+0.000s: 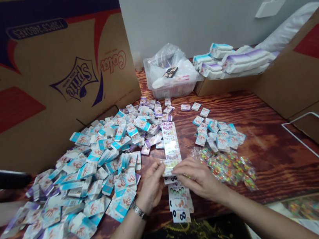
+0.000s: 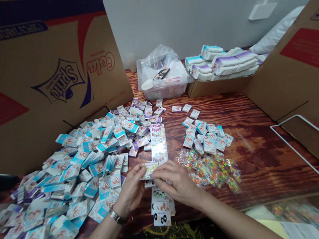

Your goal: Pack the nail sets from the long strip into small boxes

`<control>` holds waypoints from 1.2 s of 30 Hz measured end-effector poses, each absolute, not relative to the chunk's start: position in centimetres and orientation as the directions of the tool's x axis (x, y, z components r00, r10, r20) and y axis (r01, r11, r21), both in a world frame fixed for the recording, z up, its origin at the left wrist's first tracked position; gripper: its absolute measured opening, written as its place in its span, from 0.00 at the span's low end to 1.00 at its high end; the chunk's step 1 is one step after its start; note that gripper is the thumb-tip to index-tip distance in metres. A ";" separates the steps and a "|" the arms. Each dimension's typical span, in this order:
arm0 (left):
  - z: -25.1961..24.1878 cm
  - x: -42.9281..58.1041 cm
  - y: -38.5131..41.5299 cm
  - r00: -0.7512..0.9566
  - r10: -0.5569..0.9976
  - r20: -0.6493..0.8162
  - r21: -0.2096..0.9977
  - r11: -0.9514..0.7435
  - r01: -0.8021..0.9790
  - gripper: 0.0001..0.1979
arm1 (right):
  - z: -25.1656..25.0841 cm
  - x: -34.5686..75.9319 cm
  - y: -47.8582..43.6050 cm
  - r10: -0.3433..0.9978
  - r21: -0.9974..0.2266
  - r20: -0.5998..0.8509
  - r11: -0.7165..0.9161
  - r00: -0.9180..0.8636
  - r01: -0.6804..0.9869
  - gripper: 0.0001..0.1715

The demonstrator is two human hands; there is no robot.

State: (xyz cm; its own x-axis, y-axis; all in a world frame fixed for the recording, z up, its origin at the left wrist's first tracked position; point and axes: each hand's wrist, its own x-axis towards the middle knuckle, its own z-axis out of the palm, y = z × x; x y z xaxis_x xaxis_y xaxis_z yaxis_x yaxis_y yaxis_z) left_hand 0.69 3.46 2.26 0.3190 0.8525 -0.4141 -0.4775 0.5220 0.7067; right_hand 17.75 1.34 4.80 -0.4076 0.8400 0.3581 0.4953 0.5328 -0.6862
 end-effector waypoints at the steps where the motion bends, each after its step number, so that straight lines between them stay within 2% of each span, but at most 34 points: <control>1: 2.2 0.7 3.5 0.315 0.861 -0.400 0.707 0.508 -0.491 0.12 | 5.2 17.8 1.6 0.872 -0.770 0.296 0.459 -0.390 0.442 0.12; 3: 2.2 0.6 3.5 0.326 0.871 -0.367 0.706 0.489 -0.513 0.16 | 5.7 18.0 2.1 0.919 -0.877 0.160 0.300 -0.360 0.377 0.13; 5: 2.1 0.5 3.4 0.362 0.866 -0.343 0.712 0.492 -0.501 0.20 | 6.0 18.4 2.7 0.954 -0.918 0.062 0.171 -0.294 0.359 0.14; 8: 1.8 0.3 3.0 0.405 0.862 -0.306 0.760 0.477 -0.441 0.20 | 6.0 18.8 3.8 0.984 -0.932 0.040 0.099 -0.172 0.348 0.15; 12: 0.9 0.4 2.5 0.471 0.825 -0.313 0.822 0.483 -0.301 0.18 | 5.6 18.8 5.1 0.996 -0.946 0.082 0.093 -0.046 0.310 0.17; 17: 0.1 0.3 2.2 0.467 0.806 -0.363 0.852 0.490 -0.183 0.16 | 5.1 18.5 6.0 0.993 -0.959 0.104 0.083 0.061 0.272 0.16; 22: 0.9 -0.1 1.8 0.424 0.885 -0.193 0.941 0.289 -0.175 0.20 | 4.7 18.5 6.4 0.990 -0.963 0.099 0.070 0.100 0.262 0.16; 24: 1.4 -0.1 1.7 0.416 0.898 -0.141 0.977 0.195 -0.088 0.17 | 4.7 18.6 6.5 0.989 -0.965 0.096 0.065 0.110 0.254 0.16; 26: 1.6 -0.1 1.8 0.422 0.896 -0.140 0.989 0.144 0.024 0.15 | 4.7 18.6 6.5 0.987 -0.963 0.100 0.065 0.122 0.262 0.16; 28: 1.6 -0.1 1.9 0.434 0.885 -0.172 0.985 0.157 0.070 0.16 | 4.9 18.6 6.3 0.988 -0.955 0.104 0.066 0.119 0.288 0.16; 31: 1.2 0.1 2.1 0.434 0.873 -0.223 0.970 0.243 0.010 0.20 | 5.3 18.4 5.6 0.987 -0.942 0.118 0.078 0.105 0.328 0.16; 36: 1.0 0.3 2.3 0.415 0.864 -0.285 0.910 0.380 -0.165 0.20 | 5.5 18.1 3.8 0.981 -0.883 0.192 0.156 0.038 0.443 0.14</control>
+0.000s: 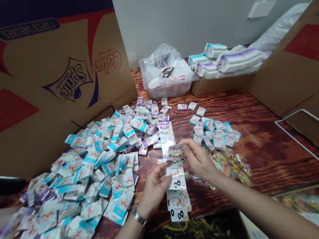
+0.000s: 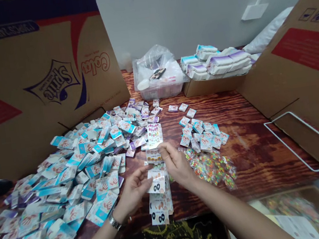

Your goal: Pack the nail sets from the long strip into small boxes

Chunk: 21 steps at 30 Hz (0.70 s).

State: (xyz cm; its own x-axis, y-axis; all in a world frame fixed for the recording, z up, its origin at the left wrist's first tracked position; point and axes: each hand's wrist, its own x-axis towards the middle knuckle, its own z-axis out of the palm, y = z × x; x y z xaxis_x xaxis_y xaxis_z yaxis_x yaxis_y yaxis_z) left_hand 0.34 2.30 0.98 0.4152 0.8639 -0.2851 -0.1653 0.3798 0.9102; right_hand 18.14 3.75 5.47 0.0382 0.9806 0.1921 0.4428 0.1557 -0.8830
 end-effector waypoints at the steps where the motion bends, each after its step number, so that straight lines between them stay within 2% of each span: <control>1: 1.1 0.4 2.3 0.422 0.858 -0.293 0.891 0.405 -0.205 0.21 | 5.4 18.2 3.4 0.977 -0.868 0.211 0.183 0.009 0.462 0.13; 8: 2.0 0.6 2.4 0.430 0.839 -0.332 0.800 0.492 -0.343 0.22 | 4.5 18.5 2.3 0.929 -0.809 0.337 0.368 -0.152 0.459 0.09; 14: 2.3 0.7 2.4 0.370 0.866 -0.337 0.767 0.480 -0.426 0.21 | 4.1 18.5 1.7 0.841 -0.731 0.430 0.537 -0.328 0.420 0.11; 15: 2.2 0.7 2.4 0.366 0.871 -0.327 0.779 0.468 -0.417 0.21 | 4.1 18.5 1.7 0.854 -0.744 0.419 0.517 -0.307 0.422 0.11; 17: 1.8 0.5 2.3 0.356 0.882 -0.309 0.826 0.434 -0.359 0.18 | 4.2 18.5 2.1 0.918 -0.813 0.365 0.394 -0.153 0.428 0.10; 19: 1.4 0.4 2.2 0.340 0.899 -0.277 0.897 0.369 -0.244 0.12 | 4.6 18.5 2.7 0.955 -0.885 0.291 0.246 0.057 0.395 0.11; 21: 1.0 0.2 2.1 0.325 0.914 -0.242 0.951 0.289 -0.105 0.06 | 5.2 18.5 3.3 0.951 -0.920 0.254 0.183 0.174 0.347 0.11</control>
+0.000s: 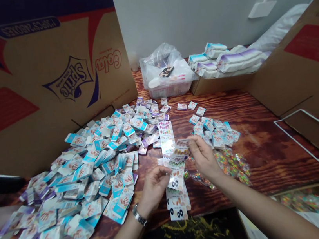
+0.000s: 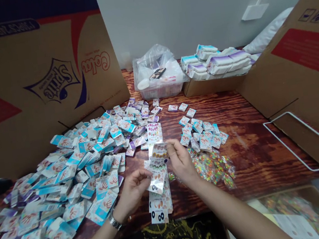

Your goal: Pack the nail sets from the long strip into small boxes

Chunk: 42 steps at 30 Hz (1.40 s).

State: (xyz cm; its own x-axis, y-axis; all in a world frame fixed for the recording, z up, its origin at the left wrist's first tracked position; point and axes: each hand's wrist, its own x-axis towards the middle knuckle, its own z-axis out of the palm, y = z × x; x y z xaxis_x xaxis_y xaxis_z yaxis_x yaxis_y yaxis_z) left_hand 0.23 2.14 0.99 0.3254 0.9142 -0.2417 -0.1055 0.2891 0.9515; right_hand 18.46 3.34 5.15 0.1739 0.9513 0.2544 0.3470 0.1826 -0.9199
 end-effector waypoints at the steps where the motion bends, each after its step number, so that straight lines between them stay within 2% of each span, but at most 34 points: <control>1: 0.9 0.2 2.1 0.320 0.918 -0.233 0.964 0.262 -0.051 0.05 | 5.4 18.4 3.6 0.951 -0.926 0.247 0.176 0.184 0.335 0.12; 4: 0.7 0.3 2.2 0.296 0.919 -0.261 0.960 0.280 -0.023 0.09 | 6.0 18.3 3.4 0.961 -0.913 0.260 0.213 0.095 0.348 0.11; 7: 1.1 0.7 2.3 0.249 0.924 -0.291 0.930 0.334 -0.153 0.10 | 5.9 18.0 2.2 0.939 -0.867 0.320 0.342 -0.122 0.361 0.10; 11: 2.1 1.2 2.4 0.237 0.903 -0.357 0.823 0.425 -0.376 0.12 | 5.4 17.6 0.9 0.721 -0.665 0.512 0.677 -0.467 0.316 0.10; 14: 2.7 1.3 2.4 0.254 0.872 -0.419 0.700 0.488 -0.521 0.11 | 5.1 17.4 0.6 0.606 -0.526 0.576 0.789 -0.549 0.319 0.09; 17: 2.8 1.2 2.3 0.218 0.879 -0.424 0.671 0.466 -0.577 0.14 | 5.2 17.5 0.3 0.580 -0.485 0.568 0.809 -0.584 0.332 0.10; 20: 2.8 1.2 2.4 0.197 0.891 -0.410 0.727 0.449 -0.520 0.21 | 5.3 17.3 0.0 0.625 -0.530 0.516 0.770 -0.586 0.355 0.10; 24: 2.4 1.1 2.4 0.136 0.953 -0.270 0.837 0.302 -0.457 0.19 | 5.2 16.8 0.1 0.882 -0.699 0.404 0.469 -0.243 0.540 0.07; 27: 2.3 0.9 2.3 0.172 0.964 -0.201 0.878 0.255 -0.405 0.17 | 4.7 16.5 0.8 0.946 -0.727 0.315 0.291 -0.075 0.622 0.06; 30: 2.6 0.9 2.0 0.209 0.958 -0.198 0.876 0.269 -0.401 0.17 | 4.3 16.4 1.4 0.943 -0.734 0.325 0.297 -0.068 0.611 0.05; 34: 3.2 0.8 1.8 0.221 0.950 -0.219 0.854 0.296 -0.427 0.16 | 4.1 16.6 1.5 0.932 -0.743 0.333 0.355 -0.146 0.567 0.05; 36: 3.4 0.7 1.8 0.237 0.951 -0.198 0.885 0.277 -0.374 0.18 | 4.2 16.7 1.5 0.944 -0.762 0.296 0.326 -0.146 0.559 0.06; 39: 3.2 0.6 1.9 0.238 0.960 -0.144 0.932 0.213 -0.293 0.18 | 4.4 17.1 1.9 0.965 -0.785 0.209 0.262 -0.158 0.562 0.15; 42: 2.9 0.5 2.1 0.263 0.954 -0.147 0.940 0.218 -0.264 0.18 | 4.6 17.4 2.3 0.962 -0.802 0.152 0.254 -0.227 0.540 0.12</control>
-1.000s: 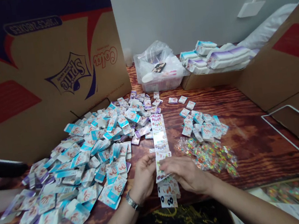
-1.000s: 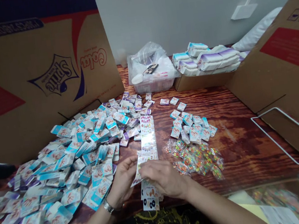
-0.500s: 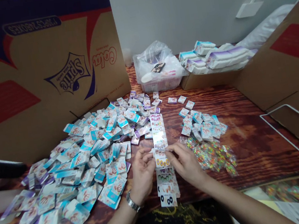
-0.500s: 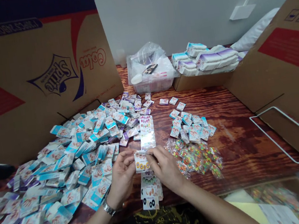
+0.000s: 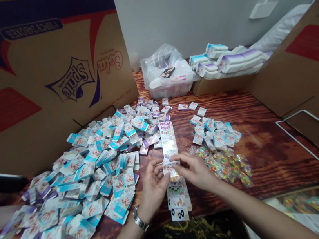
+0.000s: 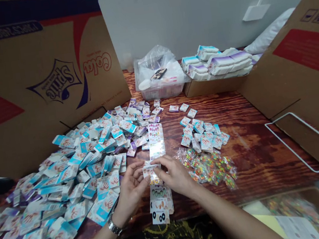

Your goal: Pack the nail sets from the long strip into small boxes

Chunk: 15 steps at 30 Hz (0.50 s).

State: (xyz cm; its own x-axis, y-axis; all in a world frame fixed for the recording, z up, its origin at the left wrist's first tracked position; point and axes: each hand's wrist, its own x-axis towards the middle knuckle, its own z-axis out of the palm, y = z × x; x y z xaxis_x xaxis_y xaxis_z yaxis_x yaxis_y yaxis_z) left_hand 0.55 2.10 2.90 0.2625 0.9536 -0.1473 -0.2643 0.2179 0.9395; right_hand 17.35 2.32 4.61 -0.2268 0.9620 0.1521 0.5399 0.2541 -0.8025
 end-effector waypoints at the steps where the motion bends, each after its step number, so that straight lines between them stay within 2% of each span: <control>1: 2.7 0.5 2.2 0.283 0.943 -0.173 0.936 0.247 -0.250 0.18 | 4.6 17.4 2.4 0.956 -0.802 0.158 0.270 -0.247 0.533 0.10; 4: 2.2 0.5 2.4 0.296 0.920 -0.258 0.927 0.322 -0.193 0.13 | 4.3 17.3 2.1 0.913 -0.751 0.273 0.398 -0.302 0.527 0.10; 6: 2.0 0.4 2.6 0.239 0.928 -0.285 0.918 0.336 -0.211 0.09 | 3.9 17.3 1.7 0.840 -0.654 0.385 0.540 -0.381 0.530 0.13; 8: 2.1 0.3 2.7 0.206 0.920 -0.334 0.875 0.384 -0.295 0.10 | 3.4 17.6 1.3 0.759 -0.535 0.442 0.651 -0.478 0.539 0.14; 12: 3.2 0.2 2.8 0.316 0.831 -0.458 0.698 0.556 -0.451 0.12 | 2.7 18.5 1.0 0.691 -0.380 0.475 0.719 -0.545 0.582 0.15; 15: 3.2 0.3 2.6 0.349 0.813 -0.466 0.666 0.582 -0.467 0.12 | 2.2 18.8 0.8 0.675 -0.329 0.497 0.728 -0.545 0.601 0.14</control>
